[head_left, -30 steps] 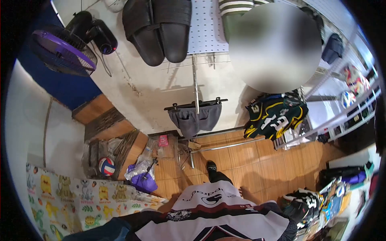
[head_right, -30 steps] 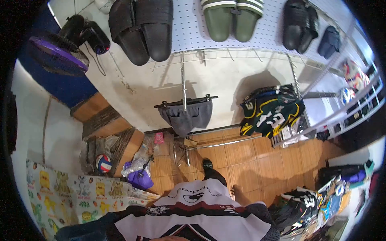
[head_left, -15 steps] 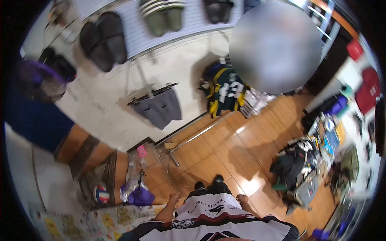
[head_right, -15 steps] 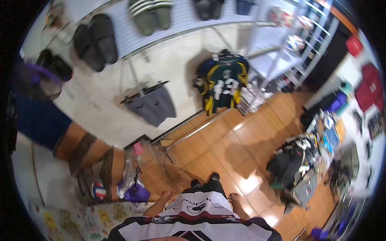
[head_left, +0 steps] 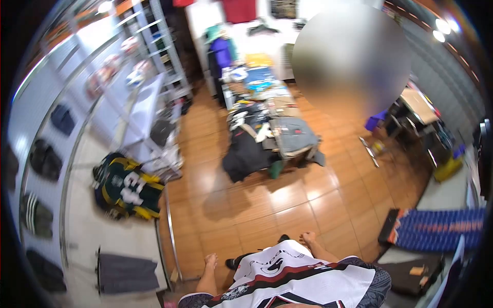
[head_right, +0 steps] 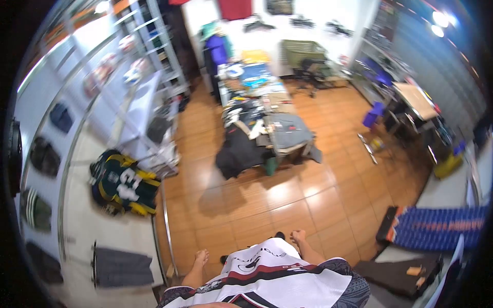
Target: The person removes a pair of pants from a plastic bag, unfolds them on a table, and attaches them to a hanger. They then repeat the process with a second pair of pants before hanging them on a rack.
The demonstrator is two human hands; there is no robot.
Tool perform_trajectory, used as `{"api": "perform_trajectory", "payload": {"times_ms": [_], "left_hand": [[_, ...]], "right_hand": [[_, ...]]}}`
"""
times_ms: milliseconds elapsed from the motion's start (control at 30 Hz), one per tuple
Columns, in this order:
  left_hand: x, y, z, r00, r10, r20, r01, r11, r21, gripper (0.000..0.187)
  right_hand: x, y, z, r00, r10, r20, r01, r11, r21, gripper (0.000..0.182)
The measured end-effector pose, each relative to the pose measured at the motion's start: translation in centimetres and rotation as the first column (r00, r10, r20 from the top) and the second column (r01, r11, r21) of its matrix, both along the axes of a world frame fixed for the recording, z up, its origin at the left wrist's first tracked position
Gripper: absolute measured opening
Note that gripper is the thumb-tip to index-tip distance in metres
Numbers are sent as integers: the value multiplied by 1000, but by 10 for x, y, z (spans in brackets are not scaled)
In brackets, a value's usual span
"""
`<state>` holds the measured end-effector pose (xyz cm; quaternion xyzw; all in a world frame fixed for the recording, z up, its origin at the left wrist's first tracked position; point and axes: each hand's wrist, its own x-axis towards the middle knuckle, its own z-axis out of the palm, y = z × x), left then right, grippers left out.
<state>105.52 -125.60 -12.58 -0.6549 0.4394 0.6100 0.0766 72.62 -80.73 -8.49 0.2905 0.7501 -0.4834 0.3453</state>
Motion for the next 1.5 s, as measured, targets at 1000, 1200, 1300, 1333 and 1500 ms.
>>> {"api": "perform_trajectory", "payload": {"times_ms": [1000, 1200, 1300, 1333, 1500], "left_hand": [[-858, 528, -21, -140, -985, -98, 988, -146, 56, 26], [-958, 728, -26, -368, -882, -293, 929, -333, -163, 27], [-989, 809, -28, -390, -845, -367, 920, -344, -187, 28], [-1001, 833, -22, -383, -849, -363, 924, -345, -167, 29], [-1050, 881, -2, -414, -874, -252, 906, -422, -25, 22]], "right_hand": [[-47, 342, -16, -43, -982, 183, 997, -53, -50, 27], [-143, 389, -3, -112, -980, 162, 987, -128, -93, 27], [-183, 431, -4, -127, -976, 177, 984, -147, -104, 27], [-196, 450, -4, -127, -975, 180, 983, -148, -106, 27], [-248, 559, -16, -118, -977, 176, 984, -139, -111, 27]]}}
